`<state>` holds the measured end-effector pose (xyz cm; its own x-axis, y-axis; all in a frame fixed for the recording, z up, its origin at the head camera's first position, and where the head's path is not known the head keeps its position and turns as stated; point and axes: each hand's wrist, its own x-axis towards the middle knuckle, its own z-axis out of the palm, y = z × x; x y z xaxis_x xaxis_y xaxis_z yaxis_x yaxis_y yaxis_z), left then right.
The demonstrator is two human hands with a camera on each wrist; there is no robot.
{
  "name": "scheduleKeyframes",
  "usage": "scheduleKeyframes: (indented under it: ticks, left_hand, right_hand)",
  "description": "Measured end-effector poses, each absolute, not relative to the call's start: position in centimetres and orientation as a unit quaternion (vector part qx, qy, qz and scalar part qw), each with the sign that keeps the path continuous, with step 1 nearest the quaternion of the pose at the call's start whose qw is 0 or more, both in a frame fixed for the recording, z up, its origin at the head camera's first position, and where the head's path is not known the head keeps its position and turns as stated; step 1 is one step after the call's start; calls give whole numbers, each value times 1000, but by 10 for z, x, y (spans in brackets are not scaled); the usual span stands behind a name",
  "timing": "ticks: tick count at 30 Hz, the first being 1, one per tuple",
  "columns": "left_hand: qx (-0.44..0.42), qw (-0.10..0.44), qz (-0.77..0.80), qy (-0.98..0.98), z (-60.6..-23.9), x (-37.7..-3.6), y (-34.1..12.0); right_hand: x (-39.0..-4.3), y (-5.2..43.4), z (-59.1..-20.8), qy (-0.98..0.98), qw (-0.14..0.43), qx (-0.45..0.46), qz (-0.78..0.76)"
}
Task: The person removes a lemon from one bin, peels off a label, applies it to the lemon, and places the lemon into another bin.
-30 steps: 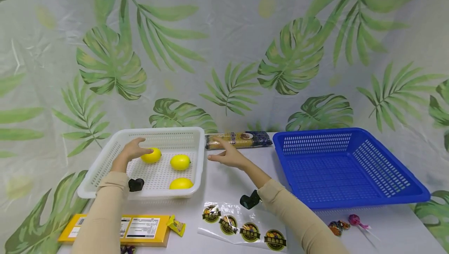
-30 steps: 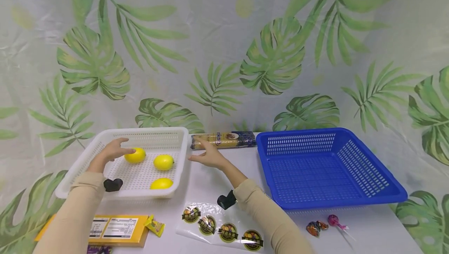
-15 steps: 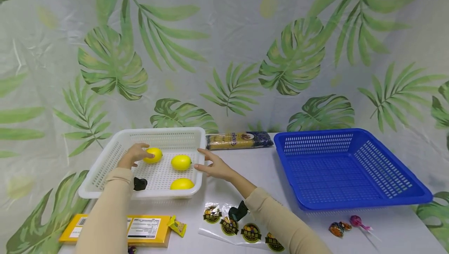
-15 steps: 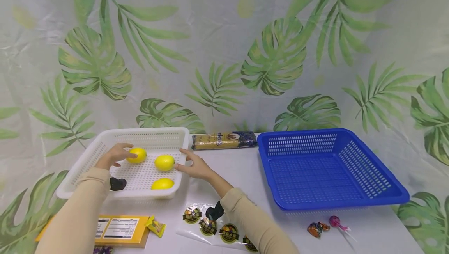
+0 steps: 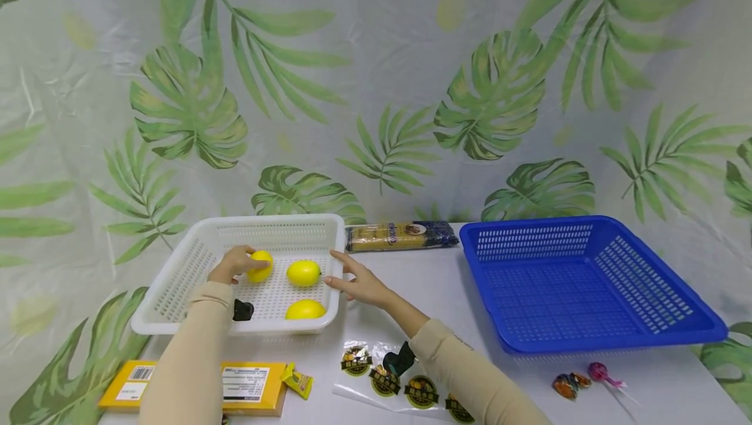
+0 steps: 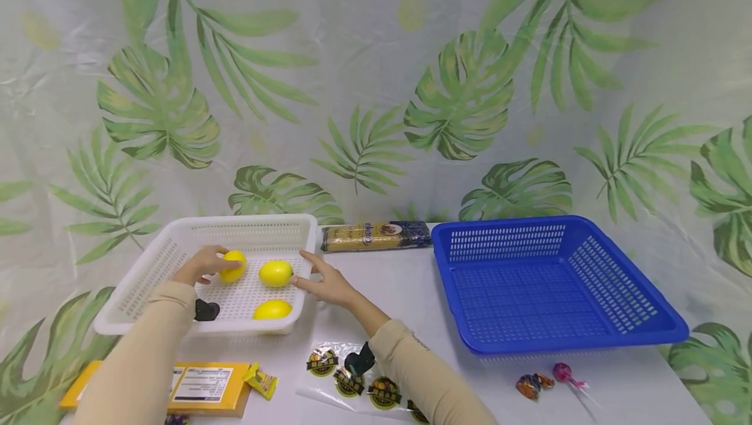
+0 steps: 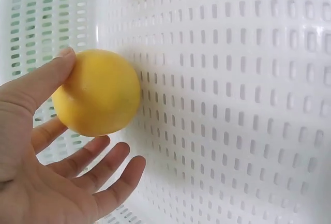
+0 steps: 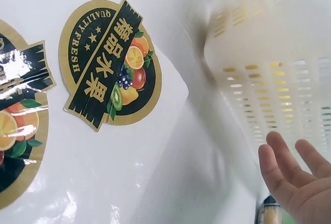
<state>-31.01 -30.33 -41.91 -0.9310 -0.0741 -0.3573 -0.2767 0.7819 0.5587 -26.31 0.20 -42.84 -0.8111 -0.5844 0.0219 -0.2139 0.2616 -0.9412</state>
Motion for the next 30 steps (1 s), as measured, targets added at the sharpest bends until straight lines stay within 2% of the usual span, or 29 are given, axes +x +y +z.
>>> scheduleKeyframes:
  ticks: [2, 9, 14, 23, 30]
  left_hand:
    - [-99, 154, 333, 925, -423, -312, -301]
    - [-111, 138, 374, 910, -434, -314, -295]
    - [-101, 119, 396, 905, -435, -314, -295]
    - [-44, 105, 463, 879, -422, -311, -286]
    - [7, 106, 494, 863, -407, -312, -274]
  right_hand:
    - [-260, 3, -424, 779, 167, -257, -548]
    - [-275, -1, -451, 786, 158, -249, -543]
    - [-281, -1, -457, 787, 158, -249, -542]
    - [-276, -1, -454, 784, 154, -251, -546]
    - [-269, 3, -436, 774, 164, -260, -554]
